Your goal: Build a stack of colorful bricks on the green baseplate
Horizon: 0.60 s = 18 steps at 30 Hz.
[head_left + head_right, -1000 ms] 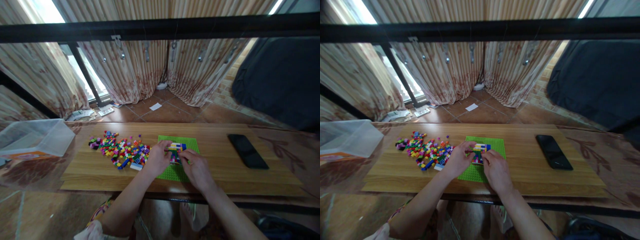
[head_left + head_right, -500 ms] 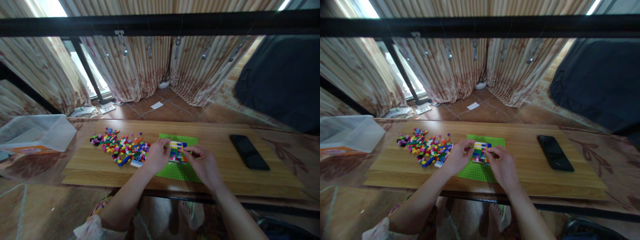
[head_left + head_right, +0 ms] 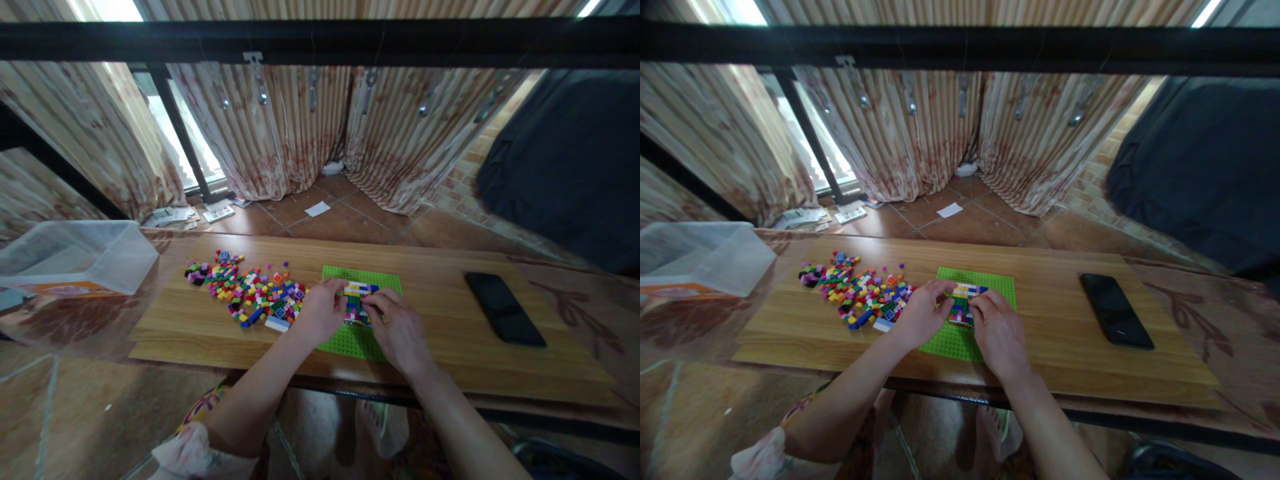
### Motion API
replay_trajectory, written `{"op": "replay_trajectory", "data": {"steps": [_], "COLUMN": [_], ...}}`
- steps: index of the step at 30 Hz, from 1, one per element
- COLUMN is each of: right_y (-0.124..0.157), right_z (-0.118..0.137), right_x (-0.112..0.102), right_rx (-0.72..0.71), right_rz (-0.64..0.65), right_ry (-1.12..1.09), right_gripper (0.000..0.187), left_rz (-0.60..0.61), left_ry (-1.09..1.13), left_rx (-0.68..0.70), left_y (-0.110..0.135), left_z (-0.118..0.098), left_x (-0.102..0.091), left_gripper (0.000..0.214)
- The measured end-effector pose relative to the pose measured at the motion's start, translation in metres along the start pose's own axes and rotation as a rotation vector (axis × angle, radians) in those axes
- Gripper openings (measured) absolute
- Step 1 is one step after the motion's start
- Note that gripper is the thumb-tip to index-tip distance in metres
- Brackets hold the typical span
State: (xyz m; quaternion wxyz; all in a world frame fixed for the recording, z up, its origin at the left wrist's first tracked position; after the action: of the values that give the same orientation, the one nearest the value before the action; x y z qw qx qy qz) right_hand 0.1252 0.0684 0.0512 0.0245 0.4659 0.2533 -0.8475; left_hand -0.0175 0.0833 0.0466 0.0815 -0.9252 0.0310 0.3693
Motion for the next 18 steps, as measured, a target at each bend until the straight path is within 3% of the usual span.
{"op": "replay_trajectory", "data": {"steps": [11, 18], "right_y": [0.004, -0.0011], "right_z": [0.0056, -0.0005], "right_x": [0.0038, 0.0025], "right_rx": [-0.119, -0.056], "right_rz": [-0.042, -0.028], "right_ry": [0.059, -0.065], "right_gripper": [0.018, 0.023], "left_rz": [-0.006, -0.013], "left_ry": [-0.011, 0.024], "left_rx": [0.02, 0.005], "left_y": [0.0004, -0.0006], "left_z": [0.0012, 0.0032], "left_x": [0.0021, 0.0019], "left_gripper": [0.032, 0.029]}}
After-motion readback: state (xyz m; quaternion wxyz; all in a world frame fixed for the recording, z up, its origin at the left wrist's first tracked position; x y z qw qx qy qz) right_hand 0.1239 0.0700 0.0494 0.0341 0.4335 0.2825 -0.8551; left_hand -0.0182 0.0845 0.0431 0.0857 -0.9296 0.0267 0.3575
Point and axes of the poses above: each hand's wrist, its own y-axis away from the middle knuckle, its own x-axis out of the palm, z = x × y, the point moved 7 cm from there along -y, towards the middle knuckle, and after that the axes turned 1 degree about -x, right-handed, at the moved point
